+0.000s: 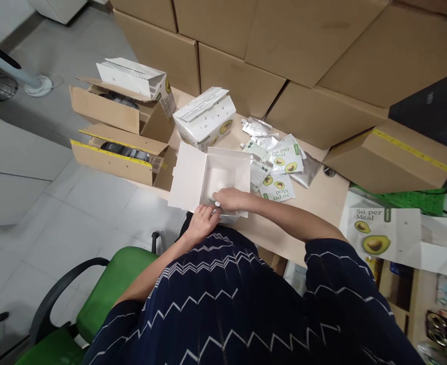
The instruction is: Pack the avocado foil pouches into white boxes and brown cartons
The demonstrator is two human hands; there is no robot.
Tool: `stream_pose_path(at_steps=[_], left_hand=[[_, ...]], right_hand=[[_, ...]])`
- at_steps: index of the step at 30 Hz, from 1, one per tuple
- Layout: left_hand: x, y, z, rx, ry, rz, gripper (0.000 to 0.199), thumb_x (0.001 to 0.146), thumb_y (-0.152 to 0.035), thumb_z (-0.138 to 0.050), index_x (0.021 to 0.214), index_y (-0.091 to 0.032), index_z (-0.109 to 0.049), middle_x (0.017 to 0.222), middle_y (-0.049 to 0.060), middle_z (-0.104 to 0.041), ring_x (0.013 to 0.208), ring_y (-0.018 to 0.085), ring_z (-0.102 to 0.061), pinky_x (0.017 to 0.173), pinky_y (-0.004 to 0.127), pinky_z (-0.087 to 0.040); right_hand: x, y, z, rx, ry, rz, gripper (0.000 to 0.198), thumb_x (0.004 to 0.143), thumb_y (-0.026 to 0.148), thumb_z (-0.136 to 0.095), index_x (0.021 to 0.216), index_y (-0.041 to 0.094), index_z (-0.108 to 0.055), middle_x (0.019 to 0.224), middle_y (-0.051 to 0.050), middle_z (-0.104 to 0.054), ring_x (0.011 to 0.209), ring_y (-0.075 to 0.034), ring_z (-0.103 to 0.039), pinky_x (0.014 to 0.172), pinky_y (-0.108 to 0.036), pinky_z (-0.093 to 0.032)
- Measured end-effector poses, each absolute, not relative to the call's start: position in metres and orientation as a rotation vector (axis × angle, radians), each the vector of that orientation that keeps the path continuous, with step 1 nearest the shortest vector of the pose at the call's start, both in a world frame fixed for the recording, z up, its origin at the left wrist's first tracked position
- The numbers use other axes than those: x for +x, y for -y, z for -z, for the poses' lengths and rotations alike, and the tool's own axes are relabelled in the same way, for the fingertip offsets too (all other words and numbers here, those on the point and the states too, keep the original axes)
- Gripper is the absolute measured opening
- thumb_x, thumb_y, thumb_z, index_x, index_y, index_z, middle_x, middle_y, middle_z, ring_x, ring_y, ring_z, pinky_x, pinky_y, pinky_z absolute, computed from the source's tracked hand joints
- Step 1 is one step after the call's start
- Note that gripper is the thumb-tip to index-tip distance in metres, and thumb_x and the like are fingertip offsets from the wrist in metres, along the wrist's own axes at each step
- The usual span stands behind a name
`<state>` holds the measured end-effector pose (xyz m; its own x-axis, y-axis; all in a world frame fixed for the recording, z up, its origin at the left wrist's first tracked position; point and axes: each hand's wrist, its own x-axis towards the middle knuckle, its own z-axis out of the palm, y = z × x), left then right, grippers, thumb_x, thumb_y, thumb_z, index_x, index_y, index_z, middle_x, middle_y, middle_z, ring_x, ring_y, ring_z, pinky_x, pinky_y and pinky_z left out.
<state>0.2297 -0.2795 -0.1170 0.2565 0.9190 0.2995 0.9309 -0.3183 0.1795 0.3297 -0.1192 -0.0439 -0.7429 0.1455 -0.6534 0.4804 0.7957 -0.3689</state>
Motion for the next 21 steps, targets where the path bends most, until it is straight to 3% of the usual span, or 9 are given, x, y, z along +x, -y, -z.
stream_pose_path(at_steps=[6, 12, 15, 19, 21], left_hand=[[0.229, 0.281, 0.118, -2.422, 1.817, 0.585, 0.026, 0.095, -0.028, -0.056, 0.118, -0.018, -0.06, 0.111, 0.015, -0.067, 0.09, 0.023, -0.062, 0.084, 0.039, -0.047], [0.228, 0.281, 0.119, -2.365, 1.844, 0.626, 0.041, 0.096, -0.03, -0.054, 0.135, -0.015, -0.052, 0.125, 0.02, -0.064, 0.103, 0.026, -0.063, 0.086, 0.039, -0.047], [0.227, 0.281, 0.117, -2.43, 1.809, 0.561, 0.042, 0.096, -0.029, -0.054, 0.136, -0.016, -0.053, 0.13, 0.018, -0.064, 0.099, 0.025, -0.065, 0.088, 0.039, -0.045], [0.227, 0.281, 0.114, -2.443, 1.829, 0.496, 0.034, 0.095, -0.03, -0.056, 0.128, -0.019, -0.059, 0.13, 0.014, -0.066, 0.092, 0.023, -0.064, 0.088, 0.039, -0.045], [0.227, 0.281, 0.113, -2.438, 1.834, 0.497, 0.033, 0.095, -0.03, -0.056, 0.126, -0.02, -0.061, 0.13, 0.014, -0.066, 0.091, 0.023, -0.064, 0.088, 0.04, -0.045]], right_hand=[[0.337, 0.117, 0.042, 0.366, -2.361, 0.683, 0.027, 0.092, 0.017, -0.052, 0.11, 0.007, -0.071, 0.105, -0.021, -0.073, 0.092, -0.025, -0.068, 0.066, -0.029, -0.036], [0.348, 0.114, 0.049, 0.385, -2.392, 0.885, 0.026, 0.093, 0.019, -0.054, 0.112, 0.012, -0.07, 0.106, -0.016, -0.073, 0.092, -0.022, -0.067, 0.072, -0.027, -0.041], [0.356, 0.116, 0.044, 0.445, -2.445, 0.993, 0.027, 0.09, 0.017, -0.057, 0.115, 0.012, -0.068, 0.106, -0.016, -0.073, 0.093, -0.023, -0.067, 0.074, -0.028, -0.044], [0.377, 0.106, 0.021, 0.683, -2.667, 1.519, 0.028, 0.091, 0.024, -0.057, 0.115, 0.019, -0.069, 0.107, -0.009, -0.074, 0.092, -0.019, -0.068, 0.08, -0.03, -0.049], [0.395, 0.086, 0.017, 1.019, -2.771, 1.822, 0.027, 0.093, 0.033, -0.054, 0.113, 0.022, -0.069, 0.1, -0.005, -0.074, 0.082, -0.015, -0.067, 0.075, -0.028, -0.051]])
